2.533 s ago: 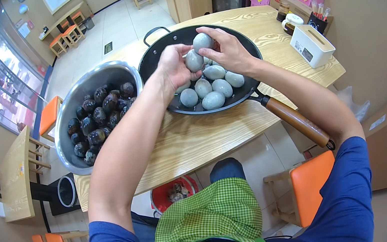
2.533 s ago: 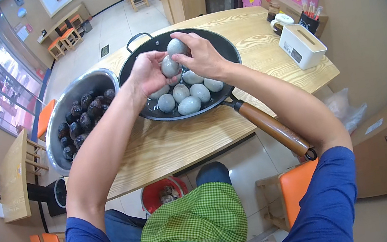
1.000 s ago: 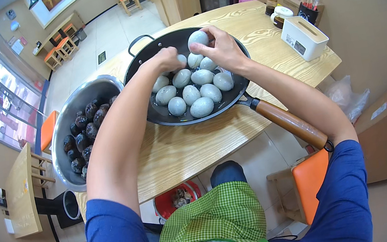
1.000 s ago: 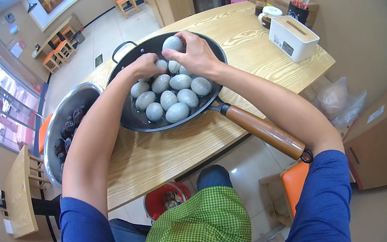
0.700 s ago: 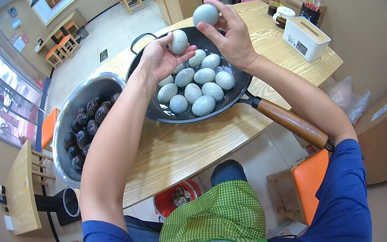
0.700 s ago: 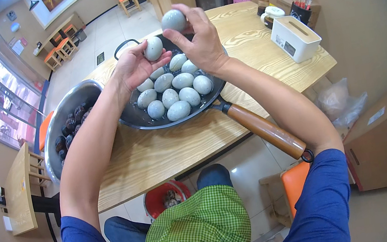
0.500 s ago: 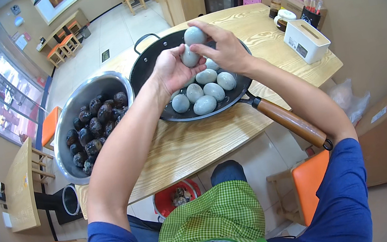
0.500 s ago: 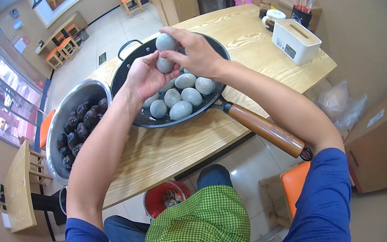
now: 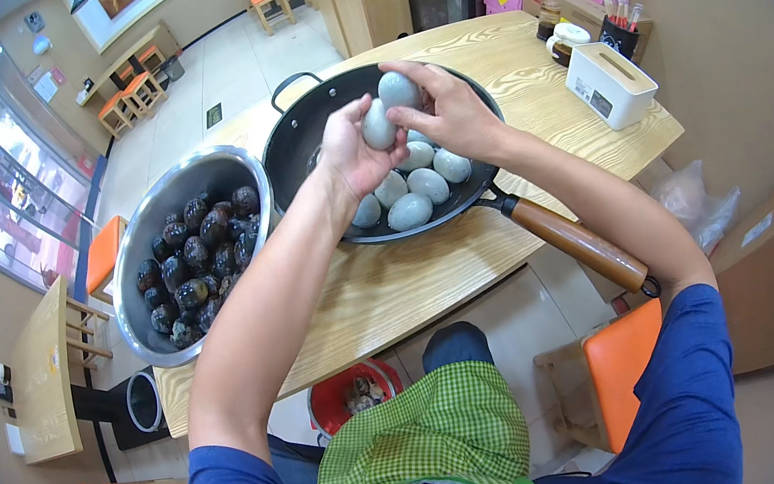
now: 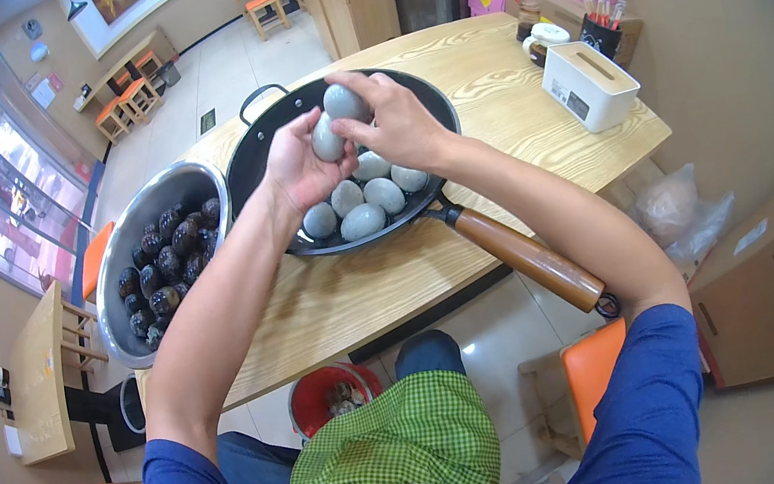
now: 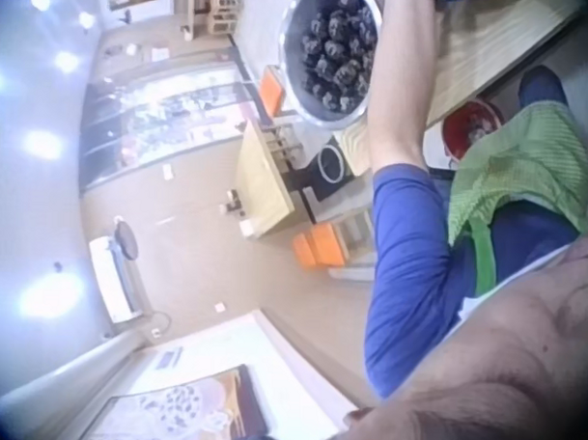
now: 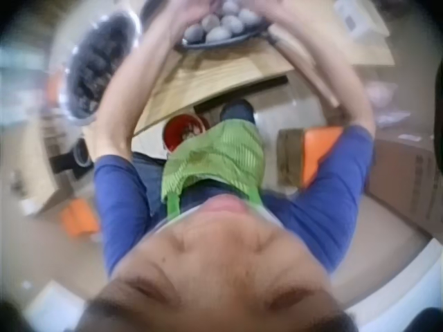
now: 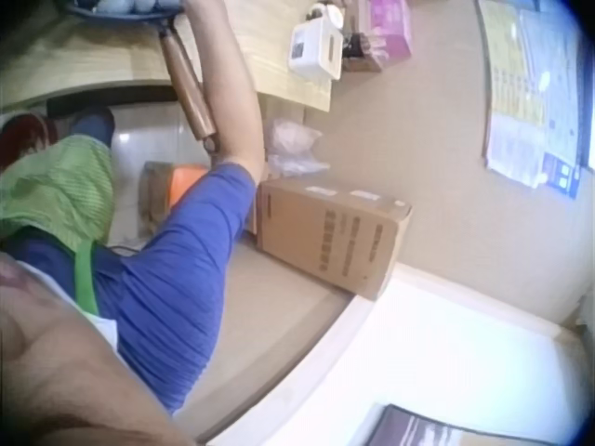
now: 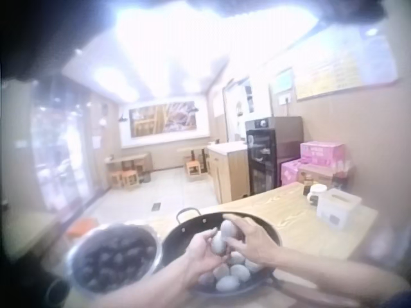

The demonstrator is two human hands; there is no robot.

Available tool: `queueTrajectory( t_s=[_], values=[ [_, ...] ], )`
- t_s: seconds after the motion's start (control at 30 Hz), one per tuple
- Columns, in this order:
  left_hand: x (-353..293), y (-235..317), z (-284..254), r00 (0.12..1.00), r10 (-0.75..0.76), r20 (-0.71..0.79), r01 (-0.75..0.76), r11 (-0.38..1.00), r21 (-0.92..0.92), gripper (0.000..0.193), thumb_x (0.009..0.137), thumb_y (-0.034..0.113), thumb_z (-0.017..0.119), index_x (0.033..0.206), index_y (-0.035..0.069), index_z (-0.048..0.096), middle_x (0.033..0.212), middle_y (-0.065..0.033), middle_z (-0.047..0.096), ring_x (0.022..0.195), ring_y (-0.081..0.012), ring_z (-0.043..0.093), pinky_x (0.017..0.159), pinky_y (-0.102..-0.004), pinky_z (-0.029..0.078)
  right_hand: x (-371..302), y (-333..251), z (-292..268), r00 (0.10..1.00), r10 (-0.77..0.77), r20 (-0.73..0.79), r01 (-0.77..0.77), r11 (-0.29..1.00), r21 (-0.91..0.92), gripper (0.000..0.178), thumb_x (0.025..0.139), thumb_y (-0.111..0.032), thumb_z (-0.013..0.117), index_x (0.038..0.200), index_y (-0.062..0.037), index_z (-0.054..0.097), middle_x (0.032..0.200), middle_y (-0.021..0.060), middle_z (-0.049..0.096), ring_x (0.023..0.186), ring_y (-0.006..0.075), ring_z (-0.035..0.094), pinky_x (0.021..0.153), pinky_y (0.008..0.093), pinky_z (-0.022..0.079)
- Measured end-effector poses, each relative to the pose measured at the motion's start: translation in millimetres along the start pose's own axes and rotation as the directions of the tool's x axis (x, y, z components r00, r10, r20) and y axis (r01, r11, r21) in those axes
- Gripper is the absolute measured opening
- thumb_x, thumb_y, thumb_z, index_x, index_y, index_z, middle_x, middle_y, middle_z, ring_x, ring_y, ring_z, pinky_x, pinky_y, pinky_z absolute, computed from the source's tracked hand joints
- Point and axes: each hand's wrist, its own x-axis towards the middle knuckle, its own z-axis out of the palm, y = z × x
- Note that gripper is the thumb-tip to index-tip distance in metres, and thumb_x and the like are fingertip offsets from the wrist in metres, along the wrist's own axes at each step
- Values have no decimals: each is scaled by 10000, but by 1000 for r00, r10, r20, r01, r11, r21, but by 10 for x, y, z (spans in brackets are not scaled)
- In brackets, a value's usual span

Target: The person peels dark-colored eggs by hand, removing the shell and placing the peeled eggs into a pan. The person also handles light-colored eggs, peeling them and placing them into a red bucket.

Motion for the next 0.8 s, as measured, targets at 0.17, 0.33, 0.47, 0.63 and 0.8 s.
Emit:
queueTrajectory(
  t_s=[0.17,0.33,0.47,0.63,0.8],
  values=[
    [-7,36,-43,974,56,-219,-66,997,-37,521,1042,457,271,1160,30,545,997,-137,623,835,-245,592,720,-355,482,106,-59,-184,987,17,-163,-17,1000,2,614,818,-277,754,1312,3,519,1132,244,622,952,281,661,797,368,537],
    [6,15,73,902,95,-422,-164,978,-131,541,1049,463,255,1252,9,469,1080,-154,603,896,-269,608,723,-362,507,-2,-50,-131,995,98,-33,-98,995,-9,573,790,-322,785,1213,16,597,1112,223,631,952,274,654,806,351,530],
    [-17,29,47,956,67,-287,-93,992,-80,487,1024,449,316,1148,12,490,993,-160,587,798,-256,604,623,-357,460,-28,-16,-99,997,47,-56,-49,998,-36,548,789,-329,786,1208,-18,619,1064,183,608,907,256,629,822,350,515],
    [-100,88,7,963,107,-246,-117,993,-24,371,1013,339,325,1161,45,494,1039,-152,588,834,-251,583,707,-364,456,-22,-189,-112,975,-52,-218,47,999,-26,491,807,-190,776,1249,-70,599,1118,122,565,938,219,599,752,296,521],
    [-17,-61,155,945,139,-297,-142,990,12,302,1025,310,317,1148,109,505,1090,-98,583,827,-217,572,719,-352,426,-20,-65,-30,951,-305,38,308,944,-117,520,748,-65,774,1236,-69,594,1139,124,579,1065,257,590,852,342,523]
  ],
)
